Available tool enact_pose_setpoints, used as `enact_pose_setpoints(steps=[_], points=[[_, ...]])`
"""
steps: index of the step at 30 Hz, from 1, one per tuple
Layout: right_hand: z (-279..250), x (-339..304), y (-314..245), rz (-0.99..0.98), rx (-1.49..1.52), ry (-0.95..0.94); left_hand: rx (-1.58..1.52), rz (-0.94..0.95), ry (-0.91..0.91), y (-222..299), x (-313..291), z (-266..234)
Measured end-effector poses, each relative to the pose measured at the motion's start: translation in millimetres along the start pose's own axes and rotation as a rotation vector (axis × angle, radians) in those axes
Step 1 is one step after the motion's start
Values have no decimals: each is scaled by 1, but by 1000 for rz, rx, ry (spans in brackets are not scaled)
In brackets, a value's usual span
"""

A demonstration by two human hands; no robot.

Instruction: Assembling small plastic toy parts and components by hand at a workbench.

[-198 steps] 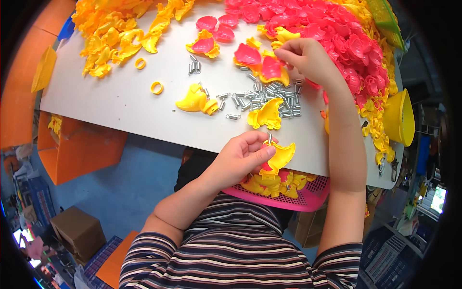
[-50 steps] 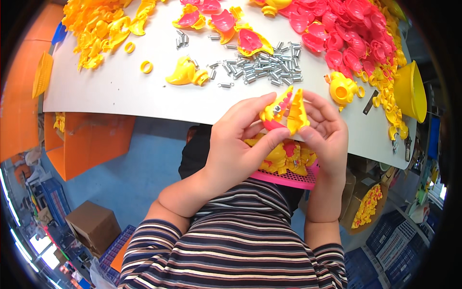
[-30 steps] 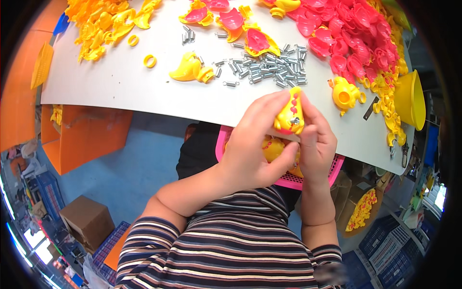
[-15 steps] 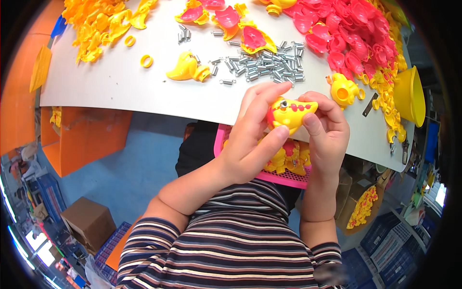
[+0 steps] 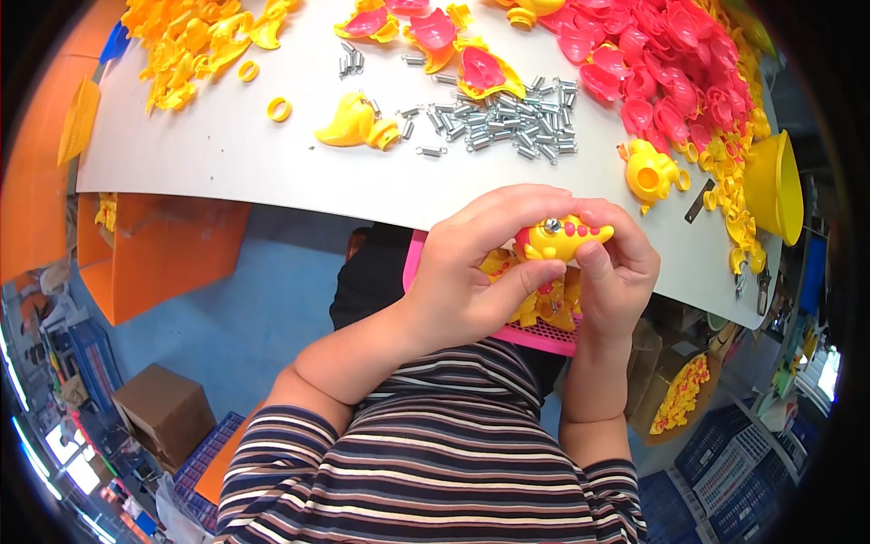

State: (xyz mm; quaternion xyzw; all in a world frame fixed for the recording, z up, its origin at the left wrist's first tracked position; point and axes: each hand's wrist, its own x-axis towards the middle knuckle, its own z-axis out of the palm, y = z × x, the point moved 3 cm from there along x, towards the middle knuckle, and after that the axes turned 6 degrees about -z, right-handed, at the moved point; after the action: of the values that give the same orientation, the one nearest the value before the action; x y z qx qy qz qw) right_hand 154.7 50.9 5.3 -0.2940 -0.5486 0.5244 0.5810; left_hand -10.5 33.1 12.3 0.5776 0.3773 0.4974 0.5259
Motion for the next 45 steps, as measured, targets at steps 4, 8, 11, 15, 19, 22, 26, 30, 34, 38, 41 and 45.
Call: enact_pose_setpoints(steps=[4, 8, 11, 15, 19, 22, 26, 30, 34, 38, 41, 45], points=[[3, -2, 2, -111, 0, -10, -62, 15, -61, 0, 5, -2], [-7, 3, 7, 226, 223, 221, -485, -326, -162, -5, 8, -8], [-26, 10, 23, 505, 547, 269, -42, -74, -63, 8, 14, -17], [-8, 7, 18, 491, 180, 197, 405, 198, -122, 10, 20, 2], [-13, 14, 10, 553, -80, -34, 428, 200, -54, 3, 22, 3], [-21, 3, -14, 704, -292, -117, 461, 140, -2, -5, 17, -11], [-50, 17, -52, 9, -991, 240, 297, -17, -7, -11, 19, 3], [-35, 10, -33, 104, -984, -10, 251, -105, -45, -24, 29, 23], [-44, -11, -8, 341, -508, 218, 481, -21, -115, -26, 31, 34], [-42, -15, -6, 305, -415, 225, 278, -197, -61, -28, 27, 32], [-25, -16, -11, 35, -356, 248, -513, -364, -50, -27, 28, 39], [-24, -13, -24, -16, -385, 192, -554, -293, -29, -30, 23, 37]])
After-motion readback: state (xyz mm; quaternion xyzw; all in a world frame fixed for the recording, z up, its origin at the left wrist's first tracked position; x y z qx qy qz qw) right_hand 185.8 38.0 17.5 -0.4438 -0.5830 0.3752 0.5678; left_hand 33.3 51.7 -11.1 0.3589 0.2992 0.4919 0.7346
